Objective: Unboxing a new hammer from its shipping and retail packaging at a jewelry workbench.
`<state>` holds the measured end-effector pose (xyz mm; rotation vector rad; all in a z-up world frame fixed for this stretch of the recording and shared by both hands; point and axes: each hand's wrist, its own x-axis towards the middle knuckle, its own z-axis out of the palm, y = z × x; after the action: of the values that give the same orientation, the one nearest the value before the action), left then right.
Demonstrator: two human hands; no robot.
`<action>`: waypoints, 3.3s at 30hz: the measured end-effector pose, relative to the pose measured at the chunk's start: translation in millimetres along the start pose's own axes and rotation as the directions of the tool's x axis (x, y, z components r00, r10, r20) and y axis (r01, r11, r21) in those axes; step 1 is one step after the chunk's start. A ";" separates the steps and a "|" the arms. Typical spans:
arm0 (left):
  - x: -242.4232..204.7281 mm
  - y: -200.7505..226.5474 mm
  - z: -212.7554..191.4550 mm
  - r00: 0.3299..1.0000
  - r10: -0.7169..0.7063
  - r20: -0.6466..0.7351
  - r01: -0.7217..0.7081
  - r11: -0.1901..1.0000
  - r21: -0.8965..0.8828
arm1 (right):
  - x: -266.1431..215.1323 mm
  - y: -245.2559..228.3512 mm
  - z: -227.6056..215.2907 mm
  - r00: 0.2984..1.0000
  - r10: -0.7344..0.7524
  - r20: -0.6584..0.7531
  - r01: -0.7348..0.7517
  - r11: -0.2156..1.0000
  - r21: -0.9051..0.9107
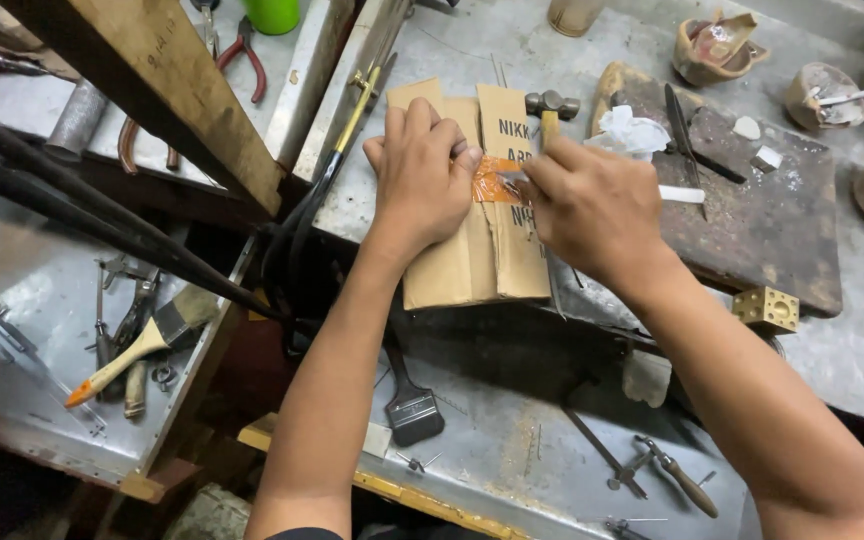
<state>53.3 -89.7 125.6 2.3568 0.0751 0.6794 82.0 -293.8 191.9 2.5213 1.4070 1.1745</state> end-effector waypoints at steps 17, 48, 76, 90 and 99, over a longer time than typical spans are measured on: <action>-4.2 15.2 -0.7 0.970 0.242 0.001 -0.241 0.964 0.113 | -26.1 -27.3 -51.5 0.923 0.114 0.367 -0.272 0.869 0.414; -23.7 18.3 -51.7 0.979 -0.132 -0.157 0.101 0.976 -0.194 | -36.6 -14.5 -77.1 0.568 0.503 0.652 -0.803 0.514 0.303; -56.0 66.9 -82.2 0.853 0.313 0.418 -0.508 0.683 0.525 | -59.2 -1.3 -81.4 0.672 0.542 0.504 -0.735 0.410 0.540; -62.9 71.2 -87.2 0.846 0.375 0.378 -0.532 0.563 0.632 | 88.2 15.0 -61.2 0.666 0.001 0.746 -0.208 0.961 0.184; -79.0 94.3 -101.6 0.837 0.525 0.154 -0.516 0.664 0.540 | 111.3 -2.1 -14.4 0.577 -0.001 0.817 -0.195 0.971 0.140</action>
<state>-76.4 -120.1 213.4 2.9847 -0.4896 1.0668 105.9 -214.8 268.1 2.6788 1.1418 -0.2505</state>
